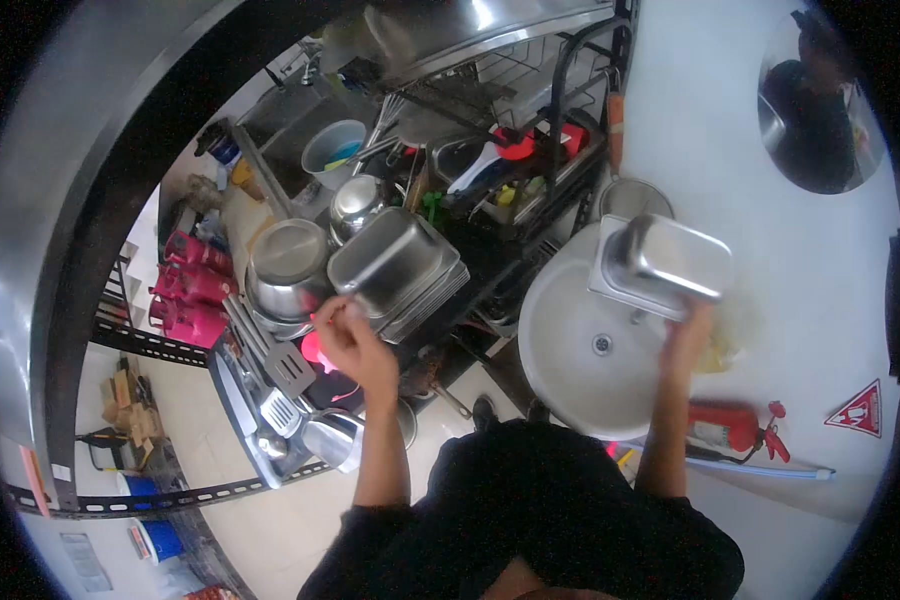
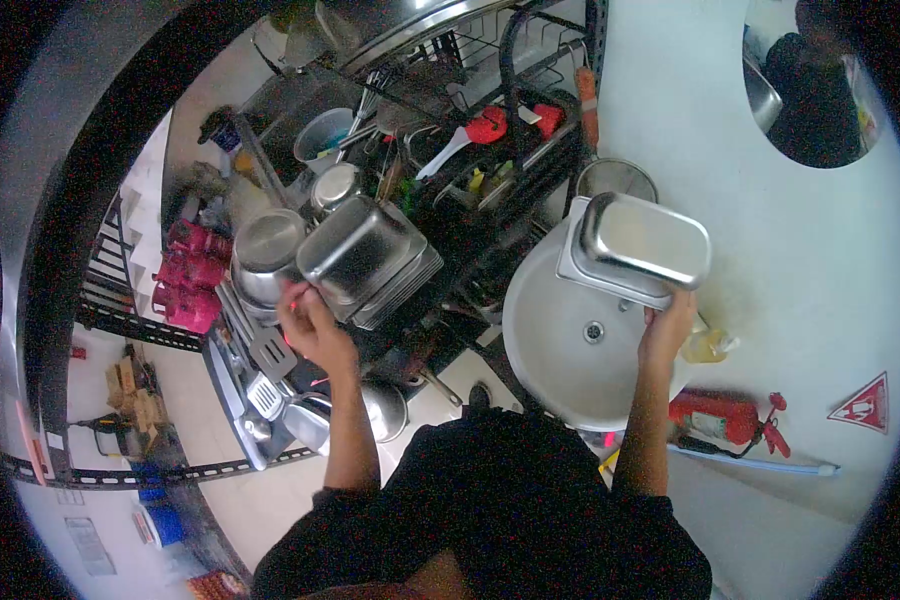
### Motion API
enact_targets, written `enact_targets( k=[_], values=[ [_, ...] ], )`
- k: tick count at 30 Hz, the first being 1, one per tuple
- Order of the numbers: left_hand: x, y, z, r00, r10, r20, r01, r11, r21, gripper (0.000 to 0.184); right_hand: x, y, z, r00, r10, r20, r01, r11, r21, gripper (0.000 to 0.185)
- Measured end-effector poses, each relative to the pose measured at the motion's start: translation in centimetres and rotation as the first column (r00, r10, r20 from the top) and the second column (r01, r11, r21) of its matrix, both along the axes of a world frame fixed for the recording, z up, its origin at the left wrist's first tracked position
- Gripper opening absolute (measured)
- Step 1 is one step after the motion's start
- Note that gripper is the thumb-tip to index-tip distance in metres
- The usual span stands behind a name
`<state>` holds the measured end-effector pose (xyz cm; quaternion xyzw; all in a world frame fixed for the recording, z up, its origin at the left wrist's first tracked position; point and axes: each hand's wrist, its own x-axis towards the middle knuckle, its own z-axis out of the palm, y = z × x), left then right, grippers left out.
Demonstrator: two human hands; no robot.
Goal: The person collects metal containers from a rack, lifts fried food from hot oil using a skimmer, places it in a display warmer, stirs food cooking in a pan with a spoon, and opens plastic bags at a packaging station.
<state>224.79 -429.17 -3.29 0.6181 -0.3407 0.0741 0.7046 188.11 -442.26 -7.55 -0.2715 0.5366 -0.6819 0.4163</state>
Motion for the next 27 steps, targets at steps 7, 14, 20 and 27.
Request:
enact_targets(
  k=[7, 14, 20, 27],
  values=[
    [-3.8, -11.3, 9.5, 0.825, -0.51, 0.245, 0.247, 0.714, 0.655, 0.021, -2.5, 0.5, -1.9, 0.988, -0.024, -0.156, 0.025, 1.0, 0.006, 0.028],
    [-4.7, -20.3, 5.5, 0.674, -0.603, 0.426, -0.045, 0.542, 0.839, 0.026, -4.2, 2.5, -2.3, 0.855, 0.043, -0.517, -0.058, 0.998, -0.012, 0.033],
    [-4.3, -21.5, 4.8, 0.629, -0.661, 0.409, -0.022, 0.51, 0.86, 0.035, -6.1, 3.6, -4.3, 0.767, 0.148, -0.625, -0.167, 0.986, 0.029, 0.034],
    [-4.8, -22.1, 3.7, 0.559, -0.633, 0.536, -0.105, 0.587, 0.803, 0.036, -5.5, 3.3, -5.2, 0.799, 0.183, -0.573, -0.184, 0.981, 0.057, 0.033]
  ],
)
